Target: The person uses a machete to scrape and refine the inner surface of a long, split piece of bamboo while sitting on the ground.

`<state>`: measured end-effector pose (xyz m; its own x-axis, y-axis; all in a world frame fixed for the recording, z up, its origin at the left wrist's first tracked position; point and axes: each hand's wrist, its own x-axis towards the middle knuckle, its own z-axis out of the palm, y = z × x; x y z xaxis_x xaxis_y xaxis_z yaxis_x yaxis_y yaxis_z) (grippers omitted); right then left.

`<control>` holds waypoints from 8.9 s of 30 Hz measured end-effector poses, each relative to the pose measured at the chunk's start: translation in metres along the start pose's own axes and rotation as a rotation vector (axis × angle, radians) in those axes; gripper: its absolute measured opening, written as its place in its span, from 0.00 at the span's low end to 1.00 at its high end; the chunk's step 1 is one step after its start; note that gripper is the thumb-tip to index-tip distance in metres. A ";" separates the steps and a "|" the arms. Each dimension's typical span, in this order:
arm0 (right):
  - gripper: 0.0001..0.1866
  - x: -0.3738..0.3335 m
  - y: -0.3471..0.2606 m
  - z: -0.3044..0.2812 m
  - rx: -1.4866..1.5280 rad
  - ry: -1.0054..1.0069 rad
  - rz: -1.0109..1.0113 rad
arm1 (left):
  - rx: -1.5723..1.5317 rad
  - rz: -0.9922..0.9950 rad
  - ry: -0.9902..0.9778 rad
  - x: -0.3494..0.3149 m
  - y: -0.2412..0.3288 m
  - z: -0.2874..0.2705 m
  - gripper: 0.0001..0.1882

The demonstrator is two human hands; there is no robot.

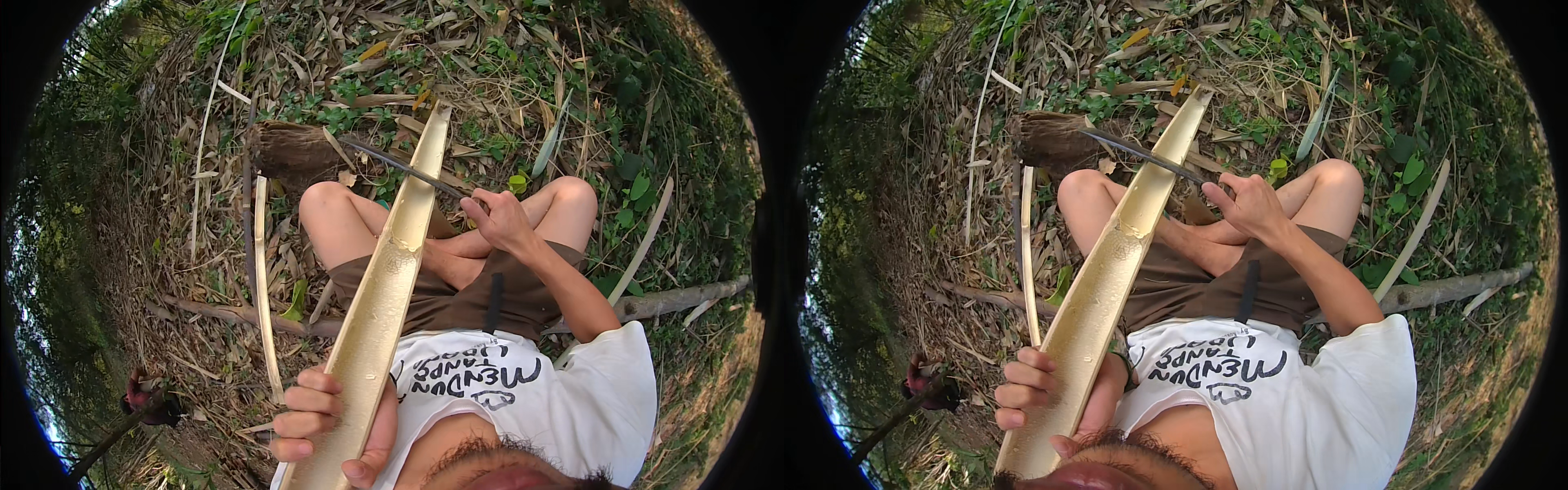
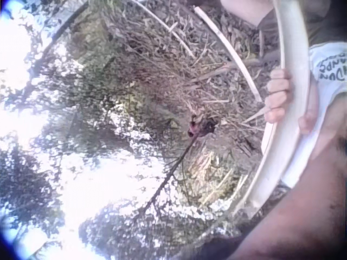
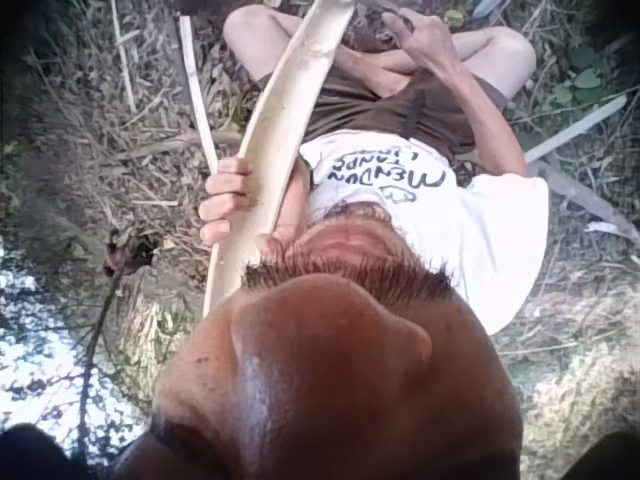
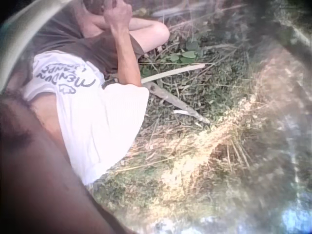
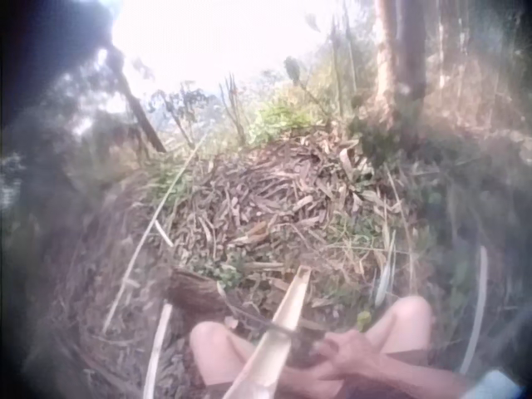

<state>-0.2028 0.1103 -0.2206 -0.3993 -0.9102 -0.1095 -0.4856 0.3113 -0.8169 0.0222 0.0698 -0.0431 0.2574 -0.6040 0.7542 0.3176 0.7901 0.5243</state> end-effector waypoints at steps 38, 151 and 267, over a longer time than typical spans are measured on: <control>0.34 0.066 0.007 0.010 -0.162 -0.098 0.073 | 0.033 -0.014 0.098 0.020 -0.015 -0.019 0.24; 0.40 0.157 0.159 0.013 -0.283 0.044 0.661 | -0.035 -0.165 0.179 0.084 -0.062 -0.026 0.19; 0.36 0.101 0.229 0.062 -0.391 0.059 0.405 | -0.199 -0.051 0.142 -0.012 -0.001 -0.067 0.22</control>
<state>-0.3059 0.0729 -0.4538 -0.6508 -0.6839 -0.3297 -0.5324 0.7207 -0.4440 0.0802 0.0687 -0.0792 0.3579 -0.6623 0.6582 0.5036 0.7305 0.4613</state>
